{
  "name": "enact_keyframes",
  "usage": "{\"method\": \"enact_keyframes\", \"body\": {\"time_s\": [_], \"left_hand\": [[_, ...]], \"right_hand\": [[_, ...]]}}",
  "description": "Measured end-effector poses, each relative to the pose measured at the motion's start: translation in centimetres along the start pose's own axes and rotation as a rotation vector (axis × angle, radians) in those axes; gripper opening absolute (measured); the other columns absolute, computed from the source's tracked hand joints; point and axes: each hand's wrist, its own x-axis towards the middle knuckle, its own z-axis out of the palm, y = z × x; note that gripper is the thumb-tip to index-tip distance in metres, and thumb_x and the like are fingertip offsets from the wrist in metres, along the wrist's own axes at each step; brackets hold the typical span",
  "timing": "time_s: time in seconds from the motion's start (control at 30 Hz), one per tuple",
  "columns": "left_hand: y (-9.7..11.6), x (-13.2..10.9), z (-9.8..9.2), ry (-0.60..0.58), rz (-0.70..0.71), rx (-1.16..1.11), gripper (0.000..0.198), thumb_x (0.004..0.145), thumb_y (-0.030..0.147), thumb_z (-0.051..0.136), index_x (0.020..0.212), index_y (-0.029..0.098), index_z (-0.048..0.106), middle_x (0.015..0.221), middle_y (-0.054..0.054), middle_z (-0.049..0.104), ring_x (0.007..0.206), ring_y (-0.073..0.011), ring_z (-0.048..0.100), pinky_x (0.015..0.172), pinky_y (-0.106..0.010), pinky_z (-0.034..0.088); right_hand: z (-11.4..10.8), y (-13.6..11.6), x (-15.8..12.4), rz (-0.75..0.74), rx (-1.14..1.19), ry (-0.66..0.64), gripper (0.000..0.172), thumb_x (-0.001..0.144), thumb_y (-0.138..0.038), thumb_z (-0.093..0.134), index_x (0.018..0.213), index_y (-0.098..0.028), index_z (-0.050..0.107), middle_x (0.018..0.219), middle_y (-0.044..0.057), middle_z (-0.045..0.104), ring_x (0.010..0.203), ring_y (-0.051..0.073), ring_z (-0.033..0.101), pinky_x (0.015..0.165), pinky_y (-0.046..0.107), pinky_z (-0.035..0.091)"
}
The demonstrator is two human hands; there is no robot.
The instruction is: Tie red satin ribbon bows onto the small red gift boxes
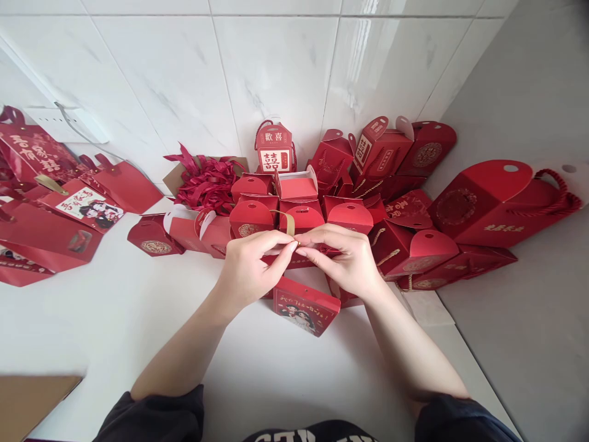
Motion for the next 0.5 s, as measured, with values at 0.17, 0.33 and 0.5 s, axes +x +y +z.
{"method": "enact_keyframes", "body": {"time_s": [0.17, 0.33, 0.5], "left_hand": [[0.09, -0.17, 0.2, -0.023, -0.082, -0.09, 0.009, 0.088, 0.02, 0.062, 0.088, 0.019, 0.071, 0.085, 0.001, 0.076, 0.076, -0.0131, 0.072, 0.073, -0.021, 0.062], [-0.26, -0.01, 0.04, -0.169, -0.268, -0.321, 0.014, 0.09, 0.026, 0.061, 0.092, 0.017, 0.072, 0.087, -0.002, 0.075, 0.08, -0.0163, 0.073, 0.077, -0.024, 0.062], [-0.71, 0.33, -0.23, -0.23, -0.365, -0.42, 0.019, 0.09, 0.03, 0.062, 0.091, 0.017, 0.075, 0.086, -0.004, 0.075, 0.082, -0.0187, 0.073, 0.079, -0.028, 0.062]], "right_hand": [[0.28, 0.17, -0.09, -0.027, -0.047, 0.033, 0.014, 0.091, -0.018, 0.064, 0.102, -0.023, 0.072, 0.097, 0.004, 0.074, 0.088, 0.017, 0.069, 0.078, 0.031, 0.058], [0.38, 0.39, -0.2, -0.113, -0.132, 0.005, 0.018, 0.094, -0.015, 0.058, 0.106, -0.023, 0.068, 0.098, 0.005, 0.073, 0.088, 0.018, 0.067, 0.079, 0.033, 0.057], [0.51, 0.49, -0.12, -0.127, -0.142, -0.022, 0.017, 0.094, -0.015, 0.057, 0.106, -0.022, 0.066, 0.1, 0.006, 0.072, 0.09, 0.018, 0.067, 0.08, 0.034, 0.057]]}}
